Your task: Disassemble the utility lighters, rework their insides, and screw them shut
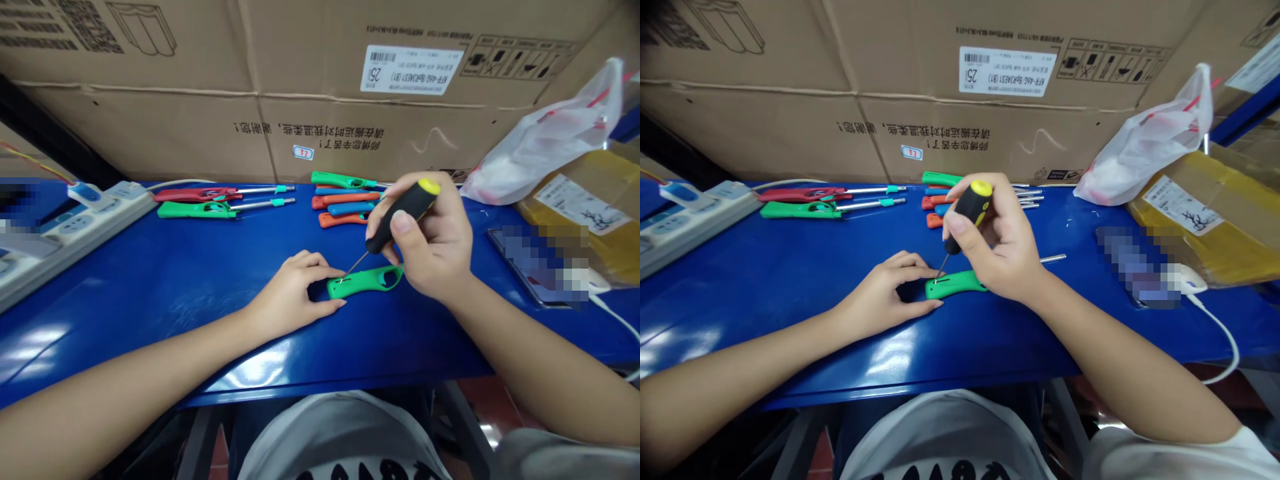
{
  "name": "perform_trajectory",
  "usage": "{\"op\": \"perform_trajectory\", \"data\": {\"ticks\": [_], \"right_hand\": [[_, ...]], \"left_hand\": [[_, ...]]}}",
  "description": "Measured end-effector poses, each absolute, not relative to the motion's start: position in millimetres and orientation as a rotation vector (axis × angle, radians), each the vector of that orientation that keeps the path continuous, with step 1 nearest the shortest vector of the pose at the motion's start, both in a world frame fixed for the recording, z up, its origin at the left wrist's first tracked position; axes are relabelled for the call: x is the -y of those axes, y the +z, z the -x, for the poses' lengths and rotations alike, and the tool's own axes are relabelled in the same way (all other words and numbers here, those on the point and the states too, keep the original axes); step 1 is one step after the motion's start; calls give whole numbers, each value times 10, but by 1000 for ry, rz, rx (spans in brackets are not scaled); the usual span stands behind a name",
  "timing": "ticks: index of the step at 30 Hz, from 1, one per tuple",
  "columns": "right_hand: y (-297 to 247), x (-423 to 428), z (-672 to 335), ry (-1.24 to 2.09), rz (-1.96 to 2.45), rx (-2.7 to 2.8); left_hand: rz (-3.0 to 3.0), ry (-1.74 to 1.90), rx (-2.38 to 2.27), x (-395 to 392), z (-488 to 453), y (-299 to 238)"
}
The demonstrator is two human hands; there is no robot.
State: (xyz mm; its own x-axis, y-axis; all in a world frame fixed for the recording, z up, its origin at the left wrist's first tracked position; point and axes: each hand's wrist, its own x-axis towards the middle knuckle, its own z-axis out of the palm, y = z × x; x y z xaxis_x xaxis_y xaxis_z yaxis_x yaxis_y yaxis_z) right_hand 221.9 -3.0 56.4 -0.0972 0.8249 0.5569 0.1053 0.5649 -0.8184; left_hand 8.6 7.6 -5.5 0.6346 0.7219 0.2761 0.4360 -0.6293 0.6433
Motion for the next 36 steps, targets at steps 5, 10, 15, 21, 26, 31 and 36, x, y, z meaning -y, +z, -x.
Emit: {"op": "perform_trajectory", "data": {"ticks": [5,10,15,21,26,31,36], "right_hand": [[493,47,-2194,742,749,1659],[466,58,-2199,793,735,1682],[459,75,-2206,739,737,1716],[439,24,-2224,625,634,1760],[420,-10,-2225,588,541,1788],[387,8,-2220,584,566,1805],[357,21,-2218,581,601,1810]], "left_hand": [[-2304,703,-930,-73,-101,-63],[-2292,692,-927,-82,-107,-65],[-2281,691,-921,-83,-103,-68],[-2279,672,-929,-79,-111,-55],[-2276,674,-923,-80,-109,-45],[-2283,688,-917,-85,-110,-61],[-2290,699,-913,-81,-103,-77]]}}
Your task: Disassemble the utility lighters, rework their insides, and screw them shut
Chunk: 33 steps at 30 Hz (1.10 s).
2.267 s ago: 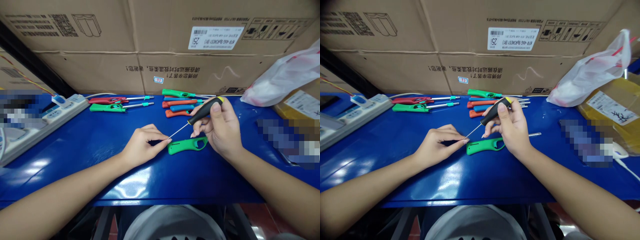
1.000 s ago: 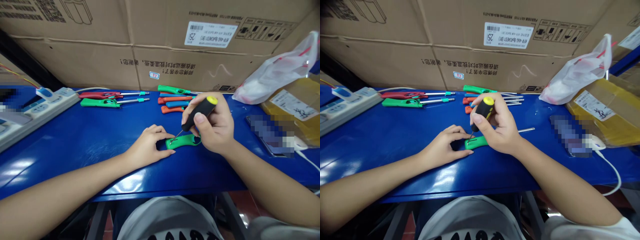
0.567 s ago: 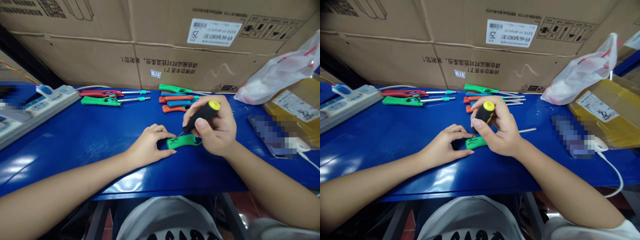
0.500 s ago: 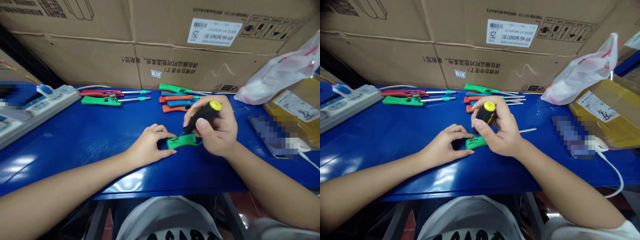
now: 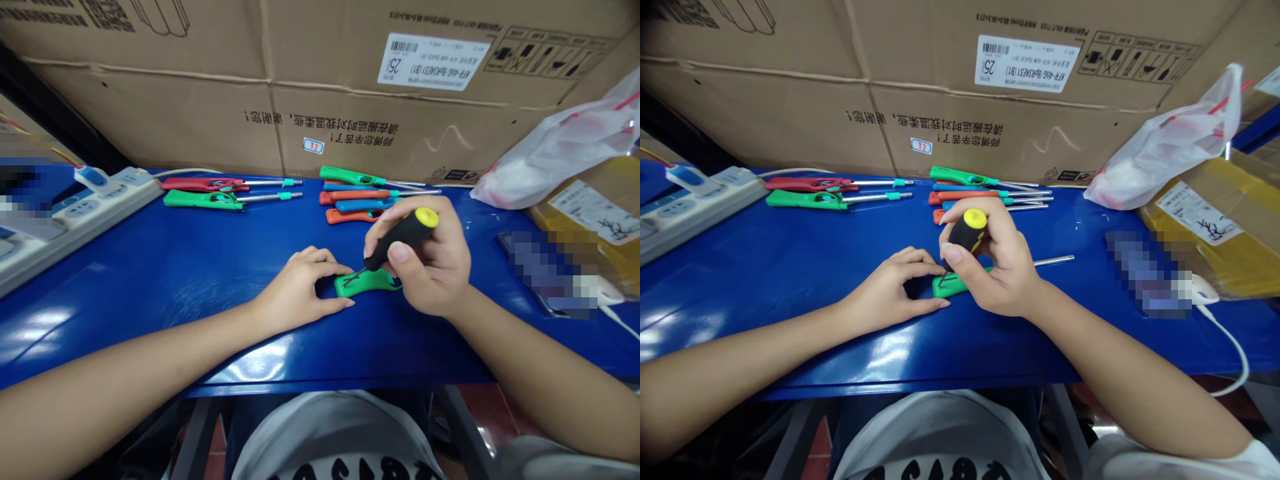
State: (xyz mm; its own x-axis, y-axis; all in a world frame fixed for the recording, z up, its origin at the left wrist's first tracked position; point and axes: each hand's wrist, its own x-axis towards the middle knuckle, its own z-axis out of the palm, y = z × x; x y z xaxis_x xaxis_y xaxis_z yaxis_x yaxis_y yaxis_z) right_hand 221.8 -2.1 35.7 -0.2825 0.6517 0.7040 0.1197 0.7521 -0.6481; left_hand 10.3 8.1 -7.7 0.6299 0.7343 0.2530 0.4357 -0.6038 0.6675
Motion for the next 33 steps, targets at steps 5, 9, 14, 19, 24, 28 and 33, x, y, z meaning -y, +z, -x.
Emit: {"op": "perform_trajectory", "data": {"ticks": [5,9,14,19,24,28,33], "right_hand": [[337,17,-2226,596,600,1838],[320,3,-2222,653,667,1818],[300,-31,-2195,605,670,1762],[553,-30,-2229,499,774,1942],[901,18,-2253,442,764,2301],[796,-23,-2183,107,710,2254],[642,-126,-2203,-80,694,2061]], "left_hand": [[-2296,710,-904,-79,-92,-87],[-2301,712,-900,-86,-96,-86],[-2290,711,-897,-83,-100,-77],[-2290,713,-887,-83,-94,-67],[-2308,727,-881,-89,-87,-81],[-2293,706,-901,-93,-88,-103],[-2283,691,-921,-95,-91,-81]]}}
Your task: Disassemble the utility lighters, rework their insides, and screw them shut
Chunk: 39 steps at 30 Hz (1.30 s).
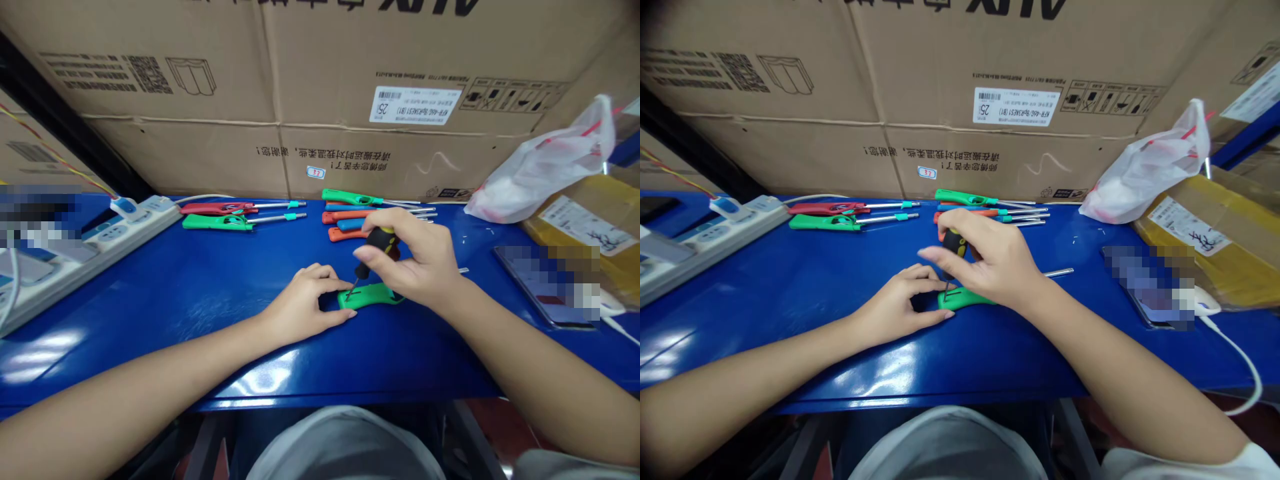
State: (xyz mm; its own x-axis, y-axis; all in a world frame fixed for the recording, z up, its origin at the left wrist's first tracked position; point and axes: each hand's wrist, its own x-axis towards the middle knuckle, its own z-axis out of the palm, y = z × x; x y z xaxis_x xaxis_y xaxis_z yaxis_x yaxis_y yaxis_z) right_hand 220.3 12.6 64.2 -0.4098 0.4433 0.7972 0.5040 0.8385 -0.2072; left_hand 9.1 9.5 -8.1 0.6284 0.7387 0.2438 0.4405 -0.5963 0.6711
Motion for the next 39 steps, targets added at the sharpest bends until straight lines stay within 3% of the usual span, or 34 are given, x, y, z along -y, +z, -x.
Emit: {"op": "perform_trajectory", "data": {"ticks": [5,11,16,22,28,34,39], "right_hand": [[672,-150,-2327,346,684,2184],[610,-132,-2309,-266,704,2088],[621,-64,-2291,188,664,2242],[615,-92,-2239,-203,598,2109],[676,-85,-2284,212,638,2194],[686,-90,-2295,-183,633,2185],[705,-64,-2315,226,664,2269]], "left_hand": [[-2288,674,-916,-94,-97,-66],[-2303,697,-913,-87,-97,-76],[-2313,670,-943,-82,-99,-56],[-2320,658,-937,-83,-102,-59],[-2322,667,-920,-90,-98,-65],[-2317,683,-925,-95,-104,-77],[-2319,677,-912,-96,-100,-77]]}}
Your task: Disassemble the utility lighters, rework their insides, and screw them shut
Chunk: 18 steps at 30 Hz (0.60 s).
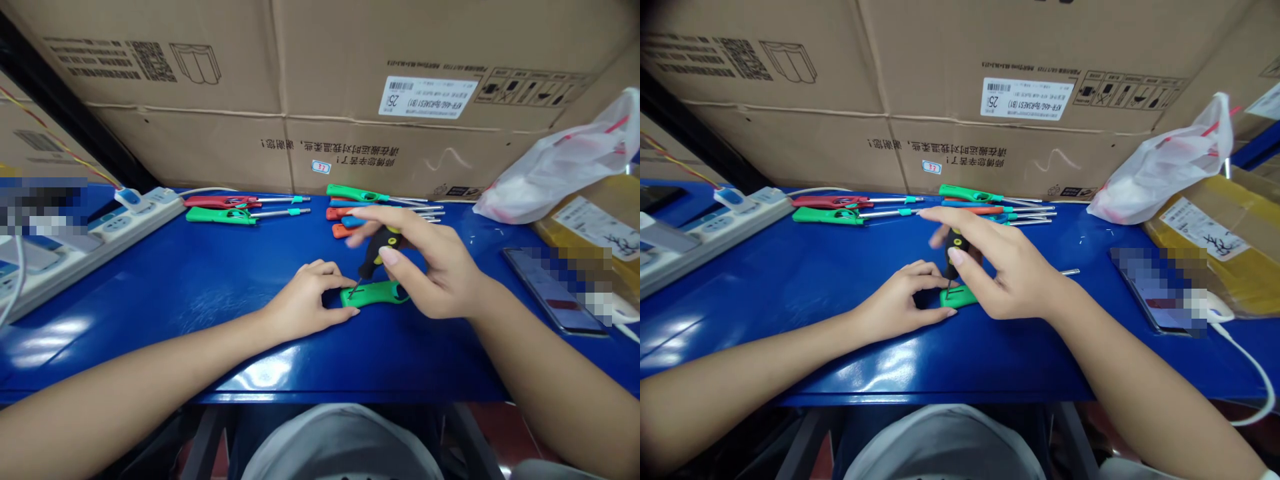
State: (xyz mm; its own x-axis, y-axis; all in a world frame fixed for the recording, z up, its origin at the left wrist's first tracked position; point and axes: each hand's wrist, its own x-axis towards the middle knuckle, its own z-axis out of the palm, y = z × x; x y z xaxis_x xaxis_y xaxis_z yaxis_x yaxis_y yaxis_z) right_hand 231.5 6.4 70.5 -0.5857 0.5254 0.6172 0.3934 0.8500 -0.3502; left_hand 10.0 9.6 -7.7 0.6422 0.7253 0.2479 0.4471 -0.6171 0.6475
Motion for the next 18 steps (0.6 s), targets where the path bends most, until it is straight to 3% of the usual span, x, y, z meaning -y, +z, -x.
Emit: {"op": "perform_trajectory", "data": {"ticks": [5,11,16,18], "right_hand": [[675,-106,-2320,-126,728,2153],[715,-78,-2340,289,690,2279],[690,-83,-2337,-88,722,2201],[715,-73,-2340,-23,684,2244]], "left_hand": [[-2304,689,-930,-95,-95,-88],[-2330,673,-902,-93,-94,-72],[-2331,666,-929,-83,-94,-77],[-2328,665,-926,-84,-92,-69]]}}
